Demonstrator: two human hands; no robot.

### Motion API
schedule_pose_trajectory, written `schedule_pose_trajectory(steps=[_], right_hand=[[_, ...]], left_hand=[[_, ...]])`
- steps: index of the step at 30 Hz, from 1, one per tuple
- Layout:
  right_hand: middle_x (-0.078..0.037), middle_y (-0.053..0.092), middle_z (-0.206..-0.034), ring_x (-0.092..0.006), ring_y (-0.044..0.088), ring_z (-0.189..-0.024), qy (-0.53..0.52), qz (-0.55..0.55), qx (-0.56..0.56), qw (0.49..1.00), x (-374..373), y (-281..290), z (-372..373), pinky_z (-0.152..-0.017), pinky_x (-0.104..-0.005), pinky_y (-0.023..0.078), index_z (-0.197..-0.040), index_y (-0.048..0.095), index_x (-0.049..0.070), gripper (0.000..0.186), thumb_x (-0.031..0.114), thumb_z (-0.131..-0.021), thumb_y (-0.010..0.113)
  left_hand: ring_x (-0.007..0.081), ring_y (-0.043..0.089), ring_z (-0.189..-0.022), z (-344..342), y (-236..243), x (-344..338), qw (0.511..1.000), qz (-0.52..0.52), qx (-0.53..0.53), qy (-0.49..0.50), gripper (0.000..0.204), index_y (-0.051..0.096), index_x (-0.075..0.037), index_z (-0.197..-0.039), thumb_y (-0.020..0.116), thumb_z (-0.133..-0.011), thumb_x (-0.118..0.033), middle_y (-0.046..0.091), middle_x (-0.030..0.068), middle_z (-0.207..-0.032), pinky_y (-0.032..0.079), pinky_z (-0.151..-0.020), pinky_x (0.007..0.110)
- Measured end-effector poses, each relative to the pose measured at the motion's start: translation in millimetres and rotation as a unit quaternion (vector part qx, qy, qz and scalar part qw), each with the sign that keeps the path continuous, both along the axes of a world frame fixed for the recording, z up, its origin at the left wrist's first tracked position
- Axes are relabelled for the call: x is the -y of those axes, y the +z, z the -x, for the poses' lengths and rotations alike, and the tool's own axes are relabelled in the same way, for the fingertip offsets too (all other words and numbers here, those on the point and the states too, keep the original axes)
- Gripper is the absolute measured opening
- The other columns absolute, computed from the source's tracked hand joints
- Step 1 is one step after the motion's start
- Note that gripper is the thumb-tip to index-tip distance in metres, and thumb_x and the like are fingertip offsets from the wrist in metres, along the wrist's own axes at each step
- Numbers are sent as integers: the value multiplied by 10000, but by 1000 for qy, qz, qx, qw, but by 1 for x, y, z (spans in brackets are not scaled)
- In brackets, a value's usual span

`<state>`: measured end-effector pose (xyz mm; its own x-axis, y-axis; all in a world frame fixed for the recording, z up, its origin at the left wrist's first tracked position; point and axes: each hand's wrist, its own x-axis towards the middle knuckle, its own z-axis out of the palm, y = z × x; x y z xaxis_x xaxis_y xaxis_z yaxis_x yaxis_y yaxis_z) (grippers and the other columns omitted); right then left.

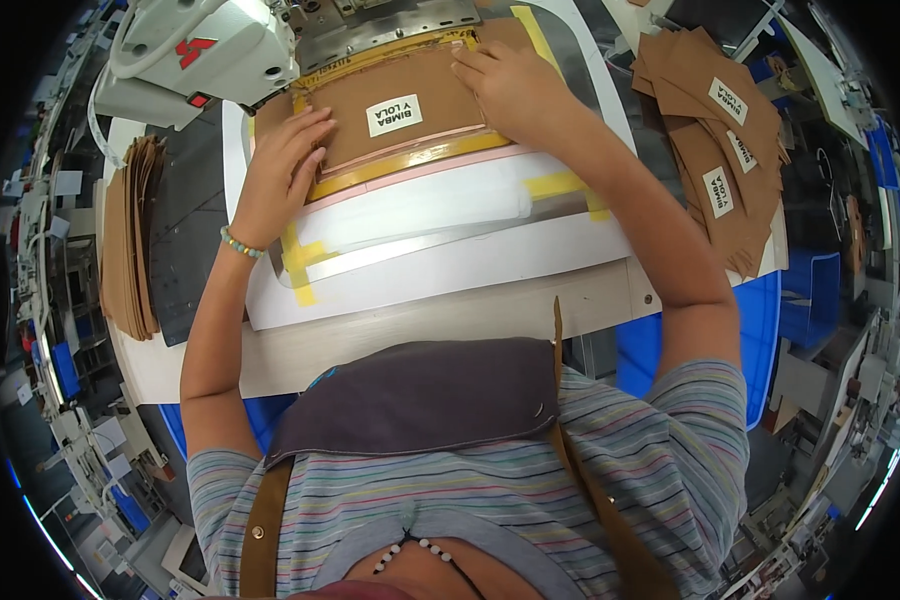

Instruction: Sewing brand labels onto rectangular leather components using an industrial sewing machine with a positioning jig.

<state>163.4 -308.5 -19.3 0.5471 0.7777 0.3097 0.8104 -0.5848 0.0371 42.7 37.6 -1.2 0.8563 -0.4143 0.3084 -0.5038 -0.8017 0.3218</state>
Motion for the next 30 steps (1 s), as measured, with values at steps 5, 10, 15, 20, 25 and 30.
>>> schedule_pose_trajectory(steps=[5,10,15,20,25,30], right_hand=[[-41,620,-1494,-242,614,-1239,3,-3,89,996,-8,-7,4,-902,-375,544,-1355,665,70,444,74,-913,633],[-50,668,-1386,-238,625,-1185,-6,6,57,998,-14,1,4,-884,-359,548,-1294,681,47,400,70,-897,642],[-57,689,-1317,-262,630,-1158,-12,19,12,1000,-22,12,-1,-944,-378,553,-1288,691,32,391,66,-902,641],[-61,686,-1370,-278,624,-1203,-13,3,-37,999,-21,19,-4,-1013,-393,550,-1325,692,43,402,68,-929,625],[-30,725,-1285,-273,640,-1174,5,-28,-36,999,-17,22,-6,-963,-404,579,-1271,728,53,377,52,-911,617],[-22,722,-1301,-275,621,-1211,16,-19,-54,998,-21,29,-6,-980,-405,577,-1283,727,63,377,63,-921,620]], left_hand=[[340,515,-1428,-9,-18,13,996,-73,42,17,417,623,-76,-1431,623,-1035,-207,581,115,-1527,380,-1188,464],[339,501,-1445,-6,-18,14,993,-101,48,31,435,615,-71,-1442,616,-1043,-246,566,125,-1544,369,-1199,475],[328,476,-1474,-6,-14,15,993,-111,32,34,461,586,-73,-1478,621,-1044,-223,536,115,-1579,363,-1208,481],[328,493,-1455,-9,-17,12,991,-120,44,28,462,590,-64,-1472,617,-1049,-248,540,132,-1571,377,-1196,475],[331,512,-1430,-10,-19,9,987,-149,56,17,471,593,-62,-1470,611,-1059,-290,543,138,-1564,393,-1182,463],[341,512,-1422,-8,-15,8,984,-166,46,32,468,588,-71,-1476,599,-1066,-297,546,138,-1552,402,-1170,462]])
